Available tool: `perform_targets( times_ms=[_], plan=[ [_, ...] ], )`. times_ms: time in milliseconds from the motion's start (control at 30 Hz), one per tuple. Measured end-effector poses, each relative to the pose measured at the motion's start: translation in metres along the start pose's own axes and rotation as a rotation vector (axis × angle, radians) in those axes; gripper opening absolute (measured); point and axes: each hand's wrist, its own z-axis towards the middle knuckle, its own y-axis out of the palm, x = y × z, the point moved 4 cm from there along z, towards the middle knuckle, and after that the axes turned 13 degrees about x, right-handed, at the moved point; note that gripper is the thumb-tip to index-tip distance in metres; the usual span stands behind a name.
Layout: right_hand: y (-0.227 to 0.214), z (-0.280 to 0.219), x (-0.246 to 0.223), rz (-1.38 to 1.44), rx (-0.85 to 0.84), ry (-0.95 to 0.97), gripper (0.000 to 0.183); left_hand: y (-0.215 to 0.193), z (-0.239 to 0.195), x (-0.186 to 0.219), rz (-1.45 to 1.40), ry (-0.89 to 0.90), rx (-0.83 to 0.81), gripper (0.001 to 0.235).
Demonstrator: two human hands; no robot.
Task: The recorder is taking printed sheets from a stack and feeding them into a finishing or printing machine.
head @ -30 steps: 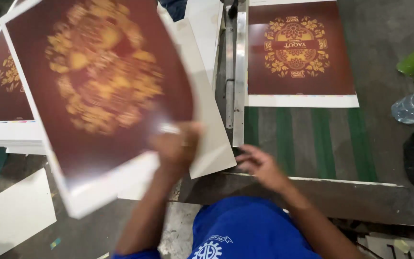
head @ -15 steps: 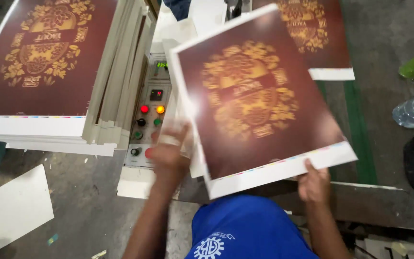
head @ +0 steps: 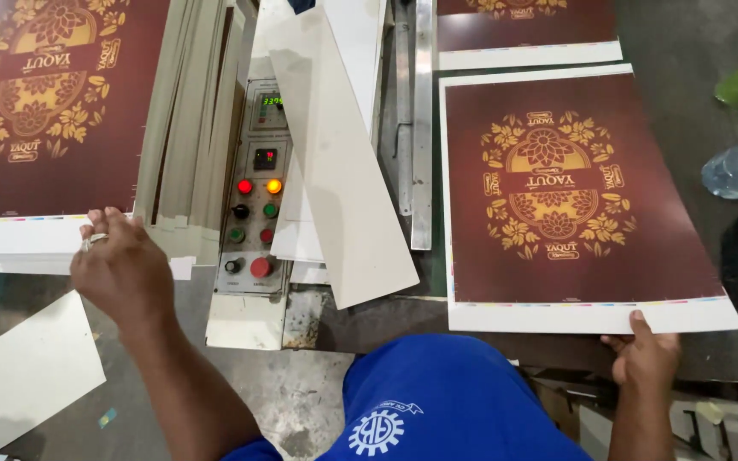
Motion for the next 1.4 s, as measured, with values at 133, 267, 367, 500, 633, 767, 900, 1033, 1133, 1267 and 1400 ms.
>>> perform_targets(
  times_ms=[133, 267, 367, 500, 633, 767, 900, 1033, 1133, 1267, 1400],
  plan=[
    [0.033, 0.019, 0.012, -0.055, -0.026, 0.028, 0.039, -0.017, 0.021, -0.010, -0.045, 0.118, 0.055, 0.030],
    [0.081, 0.047, 0.022, -0.096, -0.090, 0.044, 0.038, -0.026, 0.044, -0.018, -0.006, 0.103, -0.183, 0.023],
    [0.100, 0.070, 0.021, -0.072, -0.146, 0.098, 0.038, -0.008, 0.039, -0.040, 0.005, 0.050, -0.180, 0.026],
    [0.100, 0.074, 0.019, -0.179, -0.205, 0.179, 0.043, -0.007, 0.035, -0.046, 0.214, 0.083, 0.095, 0.029],
    [0.097, 0.020, 0.011, -0.314, -0.126, 0.252, 0.055, -0.049, 0.015, 0.035, -0.178, 0.074, 0.065, 0.026],
    [0.155, -0.063, -0.014, -0.390, -0.440, 0.157, 0.060, -0.087, -0.017, 0.151, -0.726, 0.221, 0.217, 0.024],
    [0.220, -0.173, -0.052, -0.511, -0.958, 0.026, 0.072, -0.134, -0.036, 0.250, -1.124, 0.291, -0.061, 0.010],
    [0.214, -0.189, -0.007, -0.496, -1.218, -0.418, 0.068, -0.129, -0.077, 0.304, -1.127, 0.330, -0.121, 0.024],
    [0.195, -0.168, 0.031, -0.285, -1.079, -0.451, 0.044, -0.134, -0.087, 0.309, -1.084, 0.501, -0.224, 0.030],
    [0.181, -0.109, 0.014, -0.052, -0.530, -0.060, 0.024, -0.117, -0.049, 0.255, -1.148, 0.453, 0.007, 0.038],
    [0.117, -0.070, 0.018, 0.071, -0.284, -0.070, 0.020, -0.074, -0.036, 0.159, -0.656, 0.260, 0.110, 0.037]
  ],
)
